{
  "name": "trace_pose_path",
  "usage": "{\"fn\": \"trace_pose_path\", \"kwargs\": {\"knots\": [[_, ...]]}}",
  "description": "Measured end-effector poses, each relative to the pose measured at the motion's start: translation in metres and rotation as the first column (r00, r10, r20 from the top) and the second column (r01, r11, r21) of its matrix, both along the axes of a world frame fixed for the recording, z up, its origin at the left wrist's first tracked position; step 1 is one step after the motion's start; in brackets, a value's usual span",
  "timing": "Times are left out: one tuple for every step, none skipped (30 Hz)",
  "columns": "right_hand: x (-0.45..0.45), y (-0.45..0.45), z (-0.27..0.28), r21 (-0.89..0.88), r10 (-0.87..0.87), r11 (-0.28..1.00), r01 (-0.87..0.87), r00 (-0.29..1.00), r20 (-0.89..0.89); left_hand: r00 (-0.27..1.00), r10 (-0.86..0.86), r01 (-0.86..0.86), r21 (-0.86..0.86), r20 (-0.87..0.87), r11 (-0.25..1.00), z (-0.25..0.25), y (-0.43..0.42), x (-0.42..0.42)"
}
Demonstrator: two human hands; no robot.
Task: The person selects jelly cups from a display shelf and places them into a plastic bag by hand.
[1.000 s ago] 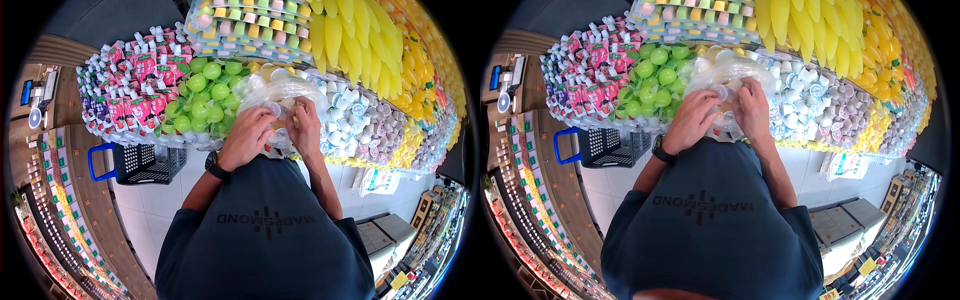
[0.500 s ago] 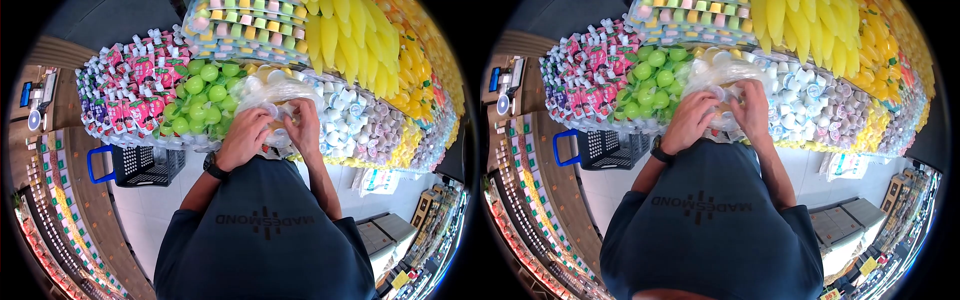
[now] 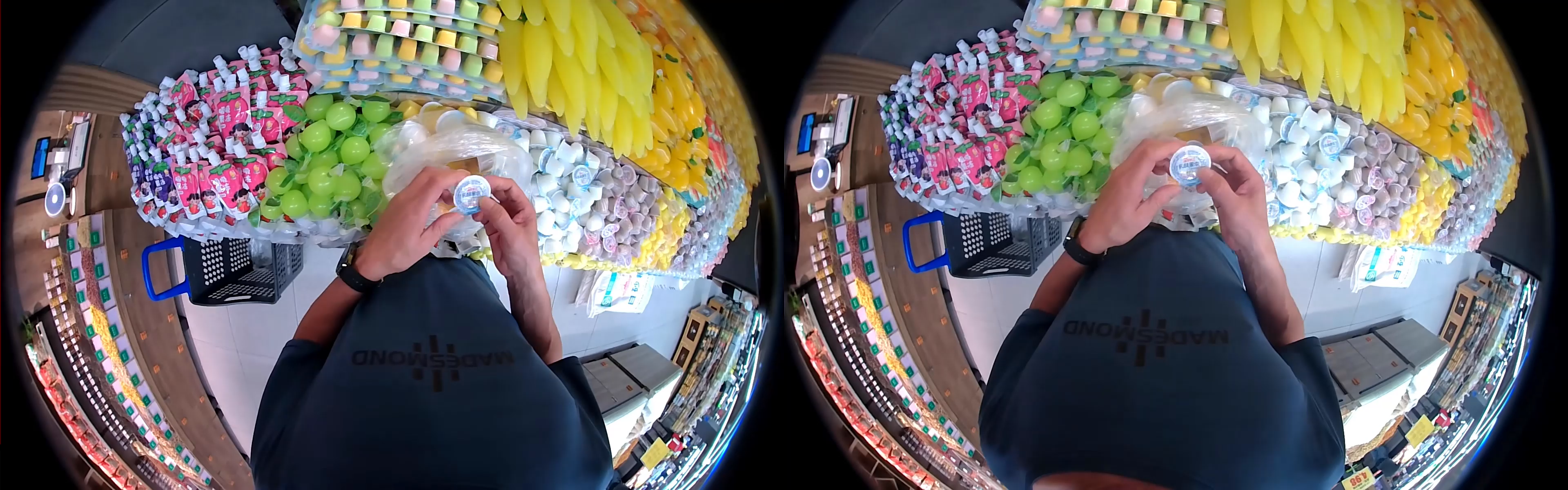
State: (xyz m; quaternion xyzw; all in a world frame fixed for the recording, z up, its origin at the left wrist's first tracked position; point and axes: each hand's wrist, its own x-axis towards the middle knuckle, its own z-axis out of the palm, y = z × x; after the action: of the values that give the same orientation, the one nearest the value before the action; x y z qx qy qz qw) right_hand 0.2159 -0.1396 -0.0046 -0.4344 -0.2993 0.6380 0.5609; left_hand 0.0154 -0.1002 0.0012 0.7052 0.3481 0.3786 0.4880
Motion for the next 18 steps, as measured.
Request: {"fn": "trace_pose_path", "kwargs": {"knots": [[-0.001, -0.001, 0.002, -0.002, 0.003, 1.0, -0.003, 1.0, -0.003, 0.999, -0.009, 0.009, 0.002, 0.033, 1.0, -0.002, 0.001, 0.0], [-0.001, -0.003, 0.004, -0.013, 0.01, 1.0, -0.01, 1.0, 0.005, 1.0, -0.008, 0.008, 0.0, 0.03, 1.0, -0.004, 0.001, -0.002], [-0.002, -0.004, 0.004, -0.024, 0.015, 1.0, -0.015, 1.0, 0.013, 0.998, -0.012, 0.013, -0.026, 0.059, 1.0, -0.006, 0.002, -0.003], [-0.002, -0.004, 0.003, -0.026, 0.013, 1.0, -0.013, 1.0, 0.012, 0.996, -0.016, 0.021, -0.052, 0.088, 0.998, -0.007, 0.002, -0.003], [-0.003, -0.005, 0.003, -0.008, 0.007, 1.0, -0.007, 0.999, 0.033, 0.996, -0.019, 0.024, -0.054, 0.088, 0.998, -0.006, 0.001, -0.003], [-0.003, -0.005, 0.002, 0.011, -0.001, 1.0, 0.0, 0.998, 0.057, 0.996, -0.018, 0.024, -0.075, 0.084, 0.997, -0.003, 0.001, -0.003], [-0.004, -0.005, 0.0, 0.012, -0.008, 1.0, 0.008, 0.998, 0.063, 0.996, -0.021, 0.029, -0.094, 0.084, 0.995, -0.001, 0.001, -0.001], [-0.005, -0.005, -0.004, 0.014, -0.013, 1.0, 0.011, 0.992, 0.123, 0.994, -0.036, 0.045, -0.091, 0.101, 0.995, -0.002, 0.002, 0.001], [-0.003, -0.006, -0.007, 0.015, -0.025, 1.0, 0.022, 0.981, 0.195, 0.997, -0.041, 0.043, -0.038, 0.067, 0.998, -0.004, 0.002, 0.0], [-0.005, -0.007, -0.009, 0.026, -0.045, 0.999, 0.041, 0.983, 0.178, 0.998, -0.047, 0.046, 0.015, 0.039, 0.999, -0.004, 0.001, 0.002], [-0.004, -0.007, -0.009, 0.039, -0.029, 0.999, 0.023, 0.986, 0.164, 0.999, -0.044, 0.044, -0.024, -0.011, 0.999, -0.001, -0.001, 0.001], [-0.004, -0.008, -0.007, 0.039, -0.038, 0.999, 0.033, 0.986, 0.161, 0.998, -0.066, 0.066, -0.025, -0.017, 0.998, -0.001, 0.0, 0.001], [-0.005, -0.008, -0.007, 0.039, -0.042, 0.999, 0.037, 0.988, 0.149, 0.996, -0.083, 0.082, -0.026, -0.033, 0.996, -0.002, 0.0, 0.001], [-0.004, -0.009, -0.006, 0.04, -0.054, 0.998, 0.048, 0.986, 0.157, 0.995, -0.094, 0.093, -0.025, -0.024, 0.995, -0.001, -0.001, 0.003], [-0.003, -0.011, -0.006, 0.04, -0.056, 0.998, 0.051, 0.991, 0.121, 0.995, -0.095, 0.094, -0.024, -0.033, 0.995, 0.0, -0.002, 0.004], [-0.001, -0.012, -0.007, 0.04, -0.057, 0.998, 0.054, 0.995, 0.084, 0.995, -0.095, 0.094, -0.024, -0.042, 0.995, 0.001, -0.003, 0.005], [0.003, -0.014, -0.008, 0.042, -0.063, 0.997, 0.06, 0.994, 0.089, 0.994, -0.101, 0.1, -0.022, -0.037, 0.995, 0.001, -0.005, 0.006], [0.009, -0.017, -0.011, 0.036, -0.094, 0.995, 0.091, 0.991, 0.091, 0.995, -0.093, 0.091, -0.06, -0.038, 0.994, 0.001, -0.007, 0.007]]}}
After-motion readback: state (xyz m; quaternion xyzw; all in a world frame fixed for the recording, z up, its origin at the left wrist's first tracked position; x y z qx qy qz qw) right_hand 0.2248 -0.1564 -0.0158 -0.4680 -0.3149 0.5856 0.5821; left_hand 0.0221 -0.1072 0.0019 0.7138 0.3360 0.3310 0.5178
